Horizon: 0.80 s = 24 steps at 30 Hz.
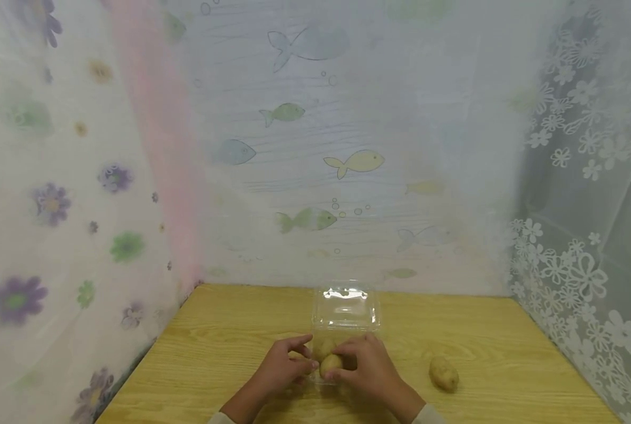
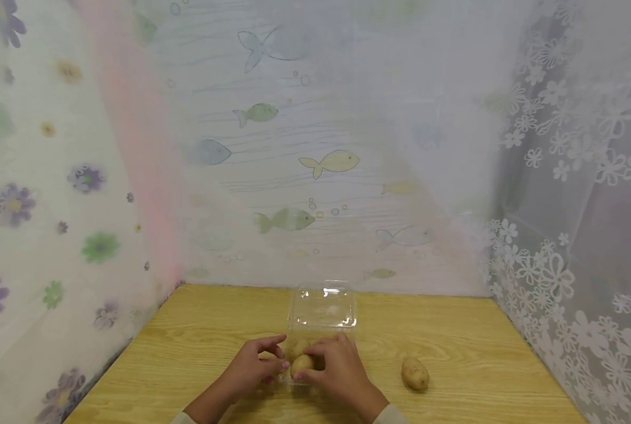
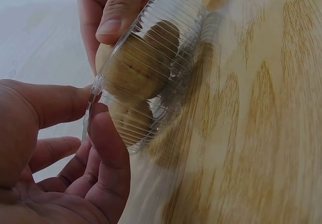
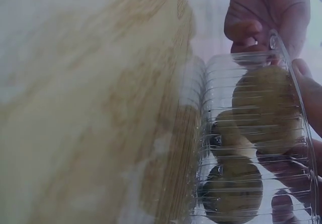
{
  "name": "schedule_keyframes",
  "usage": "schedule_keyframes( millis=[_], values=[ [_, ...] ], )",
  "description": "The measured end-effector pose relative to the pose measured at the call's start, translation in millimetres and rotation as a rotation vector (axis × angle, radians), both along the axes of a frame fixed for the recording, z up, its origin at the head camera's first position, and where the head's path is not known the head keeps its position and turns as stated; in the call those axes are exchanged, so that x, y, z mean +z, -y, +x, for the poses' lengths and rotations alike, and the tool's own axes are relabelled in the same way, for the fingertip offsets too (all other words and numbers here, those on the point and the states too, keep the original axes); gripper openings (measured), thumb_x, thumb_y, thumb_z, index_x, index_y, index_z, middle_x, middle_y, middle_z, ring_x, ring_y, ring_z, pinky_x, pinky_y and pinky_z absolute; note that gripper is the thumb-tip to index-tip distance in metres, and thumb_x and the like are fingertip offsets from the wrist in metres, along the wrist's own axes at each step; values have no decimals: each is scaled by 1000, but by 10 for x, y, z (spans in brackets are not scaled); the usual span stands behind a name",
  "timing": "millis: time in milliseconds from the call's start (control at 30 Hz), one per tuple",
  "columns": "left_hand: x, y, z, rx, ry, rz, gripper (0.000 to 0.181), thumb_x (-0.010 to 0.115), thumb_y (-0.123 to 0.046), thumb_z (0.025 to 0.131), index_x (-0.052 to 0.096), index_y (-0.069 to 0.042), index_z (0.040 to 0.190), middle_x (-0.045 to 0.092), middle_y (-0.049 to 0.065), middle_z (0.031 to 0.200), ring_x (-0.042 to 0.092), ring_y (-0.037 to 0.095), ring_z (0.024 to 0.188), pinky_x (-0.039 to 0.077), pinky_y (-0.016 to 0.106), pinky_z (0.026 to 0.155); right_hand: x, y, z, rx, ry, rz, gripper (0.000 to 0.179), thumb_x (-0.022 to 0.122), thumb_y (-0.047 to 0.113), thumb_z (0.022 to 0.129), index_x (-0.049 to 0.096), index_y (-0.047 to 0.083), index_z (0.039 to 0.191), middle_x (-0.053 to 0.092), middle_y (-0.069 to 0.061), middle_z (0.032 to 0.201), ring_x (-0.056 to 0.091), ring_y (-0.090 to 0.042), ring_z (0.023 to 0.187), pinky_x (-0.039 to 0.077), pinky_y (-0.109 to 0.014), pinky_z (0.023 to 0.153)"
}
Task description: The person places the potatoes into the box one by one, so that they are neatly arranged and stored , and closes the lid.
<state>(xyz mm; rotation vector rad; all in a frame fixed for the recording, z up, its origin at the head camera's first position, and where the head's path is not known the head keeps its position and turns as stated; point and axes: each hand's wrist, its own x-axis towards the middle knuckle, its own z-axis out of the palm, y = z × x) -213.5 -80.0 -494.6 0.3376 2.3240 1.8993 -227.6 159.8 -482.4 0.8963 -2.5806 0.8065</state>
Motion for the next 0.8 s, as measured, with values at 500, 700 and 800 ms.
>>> schedule_keyframes(
  millis=[500, 700, 800],
  values=[
    [-9, -3, 12, 7, -6, -18, 72, 80, -16, 90, 48, 2, 151, 63, 13, 108, 69, 17, 76, 63, 35, 63, -75, 18, -1, -46, 46, -41, 41, 83, 58, 77, 83, 28, 104, 77, 16, 105, 45, -3, 88, 41, -26, 80],
    [-8, -6, 6, 12, -9, -15, 71, 81, -15, 90, 49, 1, 151, 63, 15, 109, 69, 18, 78, 64, 37, 64, -72, 16, -4, -47, 38, -47, 34, 85, 54, 78, 83, 28, 101, 78, 16, 102, 45, -3, 87, 40, -26, 79],
    [-8, -5, 4, 11, -11, -22, 71, 81, -16, 90, 49, 1, 151, 63, 15, 110, 69, 18, 78, 63, 37, 64, -67, 11, -12, -44, 48, -38, 35, 84, 54, 79, 83, 28, 102, 77, 17, 103, 46, -4, 88, 41, -27, 80]
  ],
)
